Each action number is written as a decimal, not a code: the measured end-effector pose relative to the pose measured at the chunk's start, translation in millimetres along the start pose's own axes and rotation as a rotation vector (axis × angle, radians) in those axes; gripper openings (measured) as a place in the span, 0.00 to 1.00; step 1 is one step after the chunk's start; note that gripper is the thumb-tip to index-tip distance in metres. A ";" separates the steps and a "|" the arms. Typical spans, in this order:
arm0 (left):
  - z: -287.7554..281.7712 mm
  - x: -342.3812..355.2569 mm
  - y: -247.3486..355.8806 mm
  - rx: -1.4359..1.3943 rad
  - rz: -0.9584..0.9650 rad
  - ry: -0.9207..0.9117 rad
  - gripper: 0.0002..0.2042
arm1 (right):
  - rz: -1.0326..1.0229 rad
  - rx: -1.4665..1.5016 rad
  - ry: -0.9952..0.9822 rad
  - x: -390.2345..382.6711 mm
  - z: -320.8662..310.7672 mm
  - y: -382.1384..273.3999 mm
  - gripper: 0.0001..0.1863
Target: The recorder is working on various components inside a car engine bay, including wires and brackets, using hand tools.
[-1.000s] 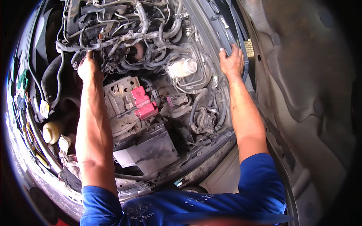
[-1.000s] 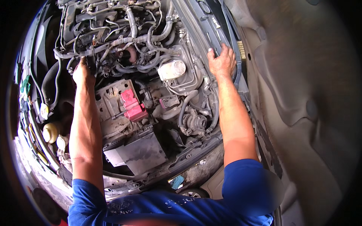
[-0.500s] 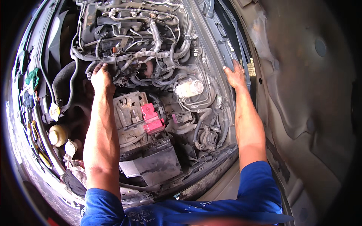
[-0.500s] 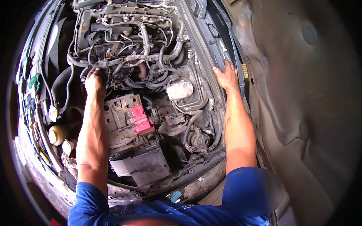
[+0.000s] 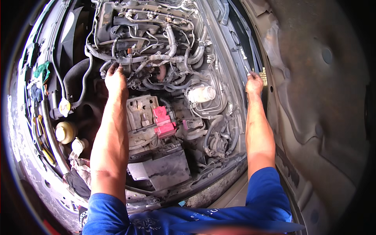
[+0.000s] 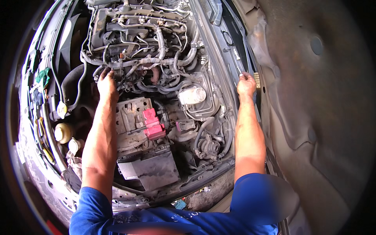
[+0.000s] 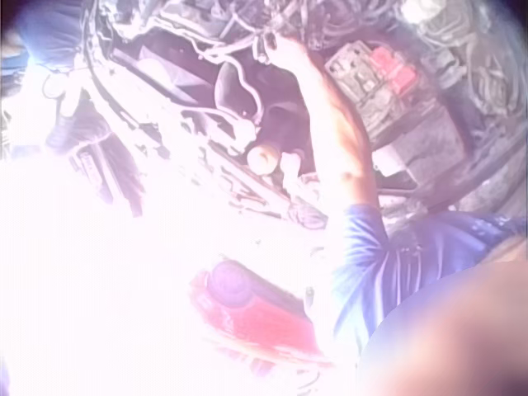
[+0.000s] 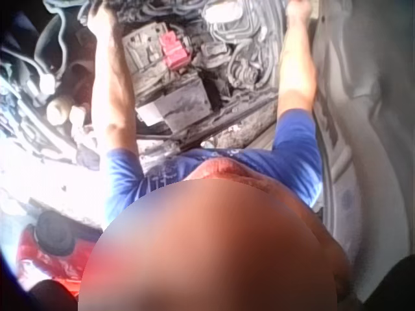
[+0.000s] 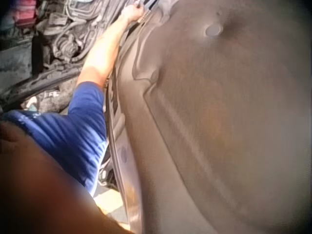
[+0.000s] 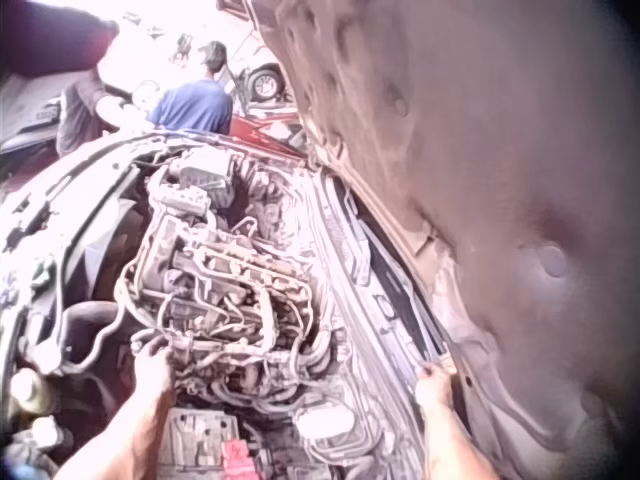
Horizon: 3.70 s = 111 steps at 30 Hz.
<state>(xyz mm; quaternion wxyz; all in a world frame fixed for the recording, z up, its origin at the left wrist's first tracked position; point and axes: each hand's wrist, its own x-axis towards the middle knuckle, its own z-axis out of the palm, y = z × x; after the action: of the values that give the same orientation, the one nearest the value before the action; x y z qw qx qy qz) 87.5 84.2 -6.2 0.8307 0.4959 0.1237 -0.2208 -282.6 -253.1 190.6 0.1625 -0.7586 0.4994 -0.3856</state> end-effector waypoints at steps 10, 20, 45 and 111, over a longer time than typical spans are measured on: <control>10.5 -154.7 14.2 0.274 0.161 -0.500 0.23 | -0.212 0.404 -0.239 -107.3 27.9 -116.5 0.10; 33.6 -204.8 23.6 -0.320 -0.230 -0.590 0.06 | -0.695 0.214 -0.543 -220.1 76.1 -194.7 0.19; -43.0 34.6 -16.7 0.241 0.032 0.024 0.14 | -0.475 -0.887 -0.129 -51.6 1.0 -49.0 0.33; -64.7 71.4 -39.4 0.127 -0.083 -0.341 0.12 | -0.426 -0.772 -0.098 -43.5 1.1 -38.8 0.33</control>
<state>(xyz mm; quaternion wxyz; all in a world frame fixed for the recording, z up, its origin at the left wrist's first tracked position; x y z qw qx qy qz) 131.4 107.4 -97.7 0.7967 0.4974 -0.0127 -0.3432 -266.1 -197.5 196.0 -0.1923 -0.8672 0.4307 -0.1594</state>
